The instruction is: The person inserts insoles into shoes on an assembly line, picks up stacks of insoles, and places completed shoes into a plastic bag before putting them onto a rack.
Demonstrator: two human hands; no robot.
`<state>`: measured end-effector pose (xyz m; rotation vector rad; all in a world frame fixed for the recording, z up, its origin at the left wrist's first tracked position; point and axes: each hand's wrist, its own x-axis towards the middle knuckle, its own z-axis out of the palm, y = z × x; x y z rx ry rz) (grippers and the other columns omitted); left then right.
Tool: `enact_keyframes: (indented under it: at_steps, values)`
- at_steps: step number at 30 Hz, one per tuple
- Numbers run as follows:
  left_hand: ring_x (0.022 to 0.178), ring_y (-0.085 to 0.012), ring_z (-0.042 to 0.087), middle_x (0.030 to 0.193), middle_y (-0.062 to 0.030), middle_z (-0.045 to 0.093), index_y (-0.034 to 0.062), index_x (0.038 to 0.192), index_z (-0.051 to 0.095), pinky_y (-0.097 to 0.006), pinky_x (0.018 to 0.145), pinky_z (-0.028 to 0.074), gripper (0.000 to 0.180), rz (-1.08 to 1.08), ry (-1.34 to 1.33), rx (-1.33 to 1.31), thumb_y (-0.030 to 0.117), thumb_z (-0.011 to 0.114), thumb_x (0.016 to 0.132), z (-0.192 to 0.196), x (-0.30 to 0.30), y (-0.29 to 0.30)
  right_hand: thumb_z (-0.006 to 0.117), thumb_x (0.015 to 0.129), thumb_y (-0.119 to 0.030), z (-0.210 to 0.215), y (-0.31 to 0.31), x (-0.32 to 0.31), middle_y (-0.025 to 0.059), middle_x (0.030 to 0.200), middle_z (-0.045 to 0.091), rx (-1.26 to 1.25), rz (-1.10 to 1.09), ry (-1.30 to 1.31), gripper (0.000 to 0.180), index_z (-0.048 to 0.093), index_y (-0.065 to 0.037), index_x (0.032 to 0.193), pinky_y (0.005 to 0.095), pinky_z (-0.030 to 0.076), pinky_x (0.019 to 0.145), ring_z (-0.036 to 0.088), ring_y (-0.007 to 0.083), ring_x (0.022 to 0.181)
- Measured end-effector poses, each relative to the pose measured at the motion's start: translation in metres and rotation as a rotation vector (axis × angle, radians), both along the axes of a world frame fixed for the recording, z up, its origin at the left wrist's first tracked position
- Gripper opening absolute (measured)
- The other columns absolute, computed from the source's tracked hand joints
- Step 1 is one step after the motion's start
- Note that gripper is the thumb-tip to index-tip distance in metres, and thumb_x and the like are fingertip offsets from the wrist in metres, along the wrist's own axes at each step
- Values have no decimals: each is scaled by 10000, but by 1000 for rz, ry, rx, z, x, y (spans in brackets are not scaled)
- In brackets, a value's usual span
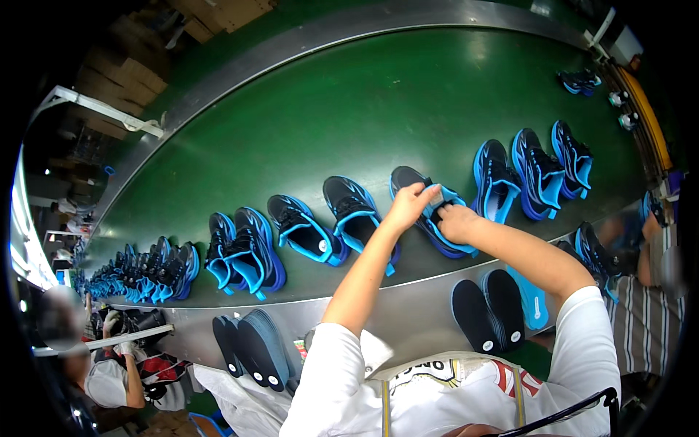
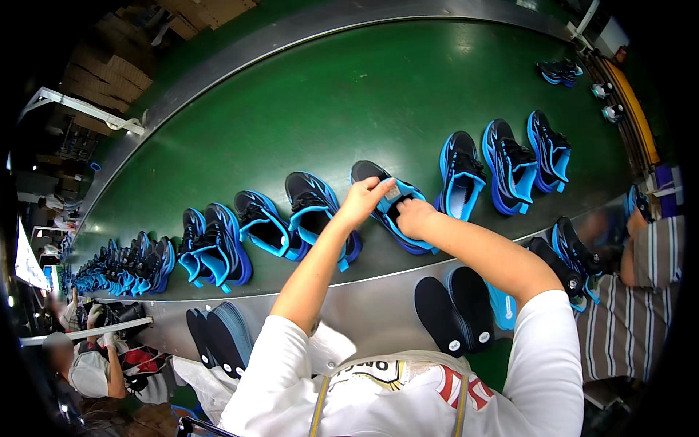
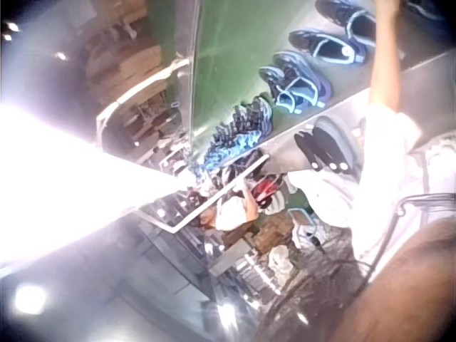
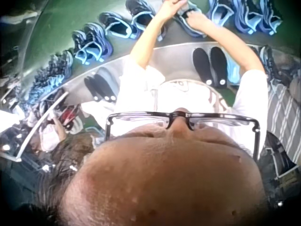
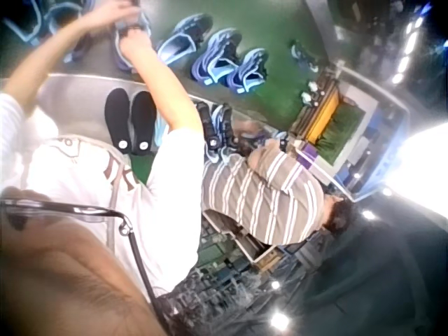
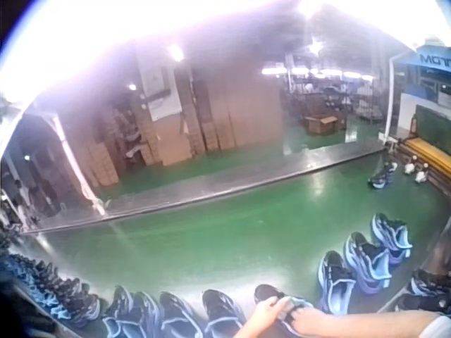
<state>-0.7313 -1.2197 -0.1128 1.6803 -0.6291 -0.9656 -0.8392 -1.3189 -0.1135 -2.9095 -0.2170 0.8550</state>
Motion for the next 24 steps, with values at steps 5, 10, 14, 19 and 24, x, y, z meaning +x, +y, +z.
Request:
enact_keyframes:
  at_steps: [5, 10, 14, 19, 24]
  values:
    - [508, -21, 277, 541, 78, 321, 93, 566, 445, -216, 421, 197, 374, -4, 54, -3, 357, 585, 792, -5, 1, 0, 460, 766, -126, 14, 1, 8, 115, 1184, 457, -83, 73, 269, 302, 587, -26, 1022, 328, 363, 884, 445, 250, 1060]
    - [505, -25, 296, 536, 68, 347, 63, 606, 494, -211, 420, 216, 347, 34, 83, 0, 342, 589, 790, 3, -3, -8, 484, 748, -117, 16, 1, 4, 120, 1193, 446, -106, 115, 266, 301, 589, -21, 1013, 323, 348, 896, 425, 250, 1080]
    - [527, -44, 363, 558, 32, 434, -16, 763, 575, -218, 448, 297, 363, 105, -78, -54, 346, 596, 778, 2, -15, -23, 478, 742, -109, 2, -2, 6, 148, 1183, 451, 52, -107, 96, 296, 580, 2, 997, 337, 331, 913, 423, 278, 1081]
    - [680, -286, 548, 739, -170, 564, -55, 848, 556, -328, 621, 430, 340, 214, -558, -168, 267, 605, 752, -9, -36, -32, 453, 745, -128, -56, -14, 13, 184, 1120, 495, 105, -113, 93, 324, 553, 4, 1024, 362, 314, 928, 445, 306, 1062]
    - [728, -314, 556, 796, -165, 566, -25, 895, 547, -339, 641, 443, 294, 162, -641, -171, 227, 604, 754, -8, -47, -20, 447, 747, -135, -82, -1, 21, 181, 1111, 503, 76, -204, 51, 327, 554, -2, 1026, 361, 320, 921, 453, 302, 1054]
